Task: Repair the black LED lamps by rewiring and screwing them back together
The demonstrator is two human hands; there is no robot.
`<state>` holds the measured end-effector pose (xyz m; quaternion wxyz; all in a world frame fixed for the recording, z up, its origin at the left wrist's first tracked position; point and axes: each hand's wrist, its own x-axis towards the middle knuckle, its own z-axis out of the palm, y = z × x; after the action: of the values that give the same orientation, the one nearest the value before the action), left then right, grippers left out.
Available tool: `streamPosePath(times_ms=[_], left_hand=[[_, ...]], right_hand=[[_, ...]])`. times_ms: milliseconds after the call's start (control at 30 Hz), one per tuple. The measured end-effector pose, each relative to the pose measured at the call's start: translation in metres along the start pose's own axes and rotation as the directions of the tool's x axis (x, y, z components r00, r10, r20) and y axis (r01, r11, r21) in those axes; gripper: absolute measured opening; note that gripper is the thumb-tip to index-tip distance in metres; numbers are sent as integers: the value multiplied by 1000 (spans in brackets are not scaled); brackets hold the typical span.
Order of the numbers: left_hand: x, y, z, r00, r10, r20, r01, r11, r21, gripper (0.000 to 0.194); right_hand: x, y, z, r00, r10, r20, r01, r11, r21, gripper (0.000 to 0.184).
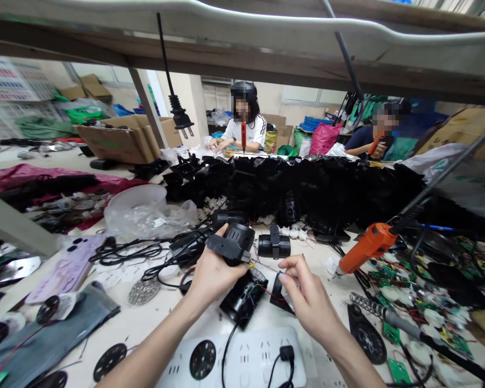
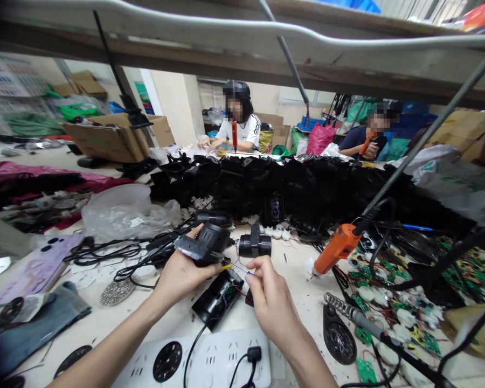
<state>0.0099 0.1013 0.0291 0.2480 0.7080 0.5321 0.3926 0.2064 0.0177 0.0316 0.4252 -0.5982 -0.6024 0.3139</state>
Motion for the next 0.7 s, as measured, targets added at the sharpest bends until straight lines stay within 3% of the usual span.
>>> streamPosePath(times_ms=[133,200,267,500,700], left_hand=[[6,5,-2,1000,-4,16,5,997,-72,80],[6,7,1,1000,-9,19,10,997,-73,81],[5,7,7,999,-22,33,24,999,-44,86],[3,11,17,995,-92,37,94,994,-61,84],[12,12,15,998,-63,30,66,994,-84,81]], right_hand=[[4,5,5,979,126,-163,-93,976,197,23],[6,4,8,950,181,-254,-99,948,304,29],[7,0,9,929,178,-326,-73,948,309,33],[8,-11,-9,951,75,-299,-119,984,-131,55],[8,0,-10,963,-39,-267,-45,952,-302,48]])
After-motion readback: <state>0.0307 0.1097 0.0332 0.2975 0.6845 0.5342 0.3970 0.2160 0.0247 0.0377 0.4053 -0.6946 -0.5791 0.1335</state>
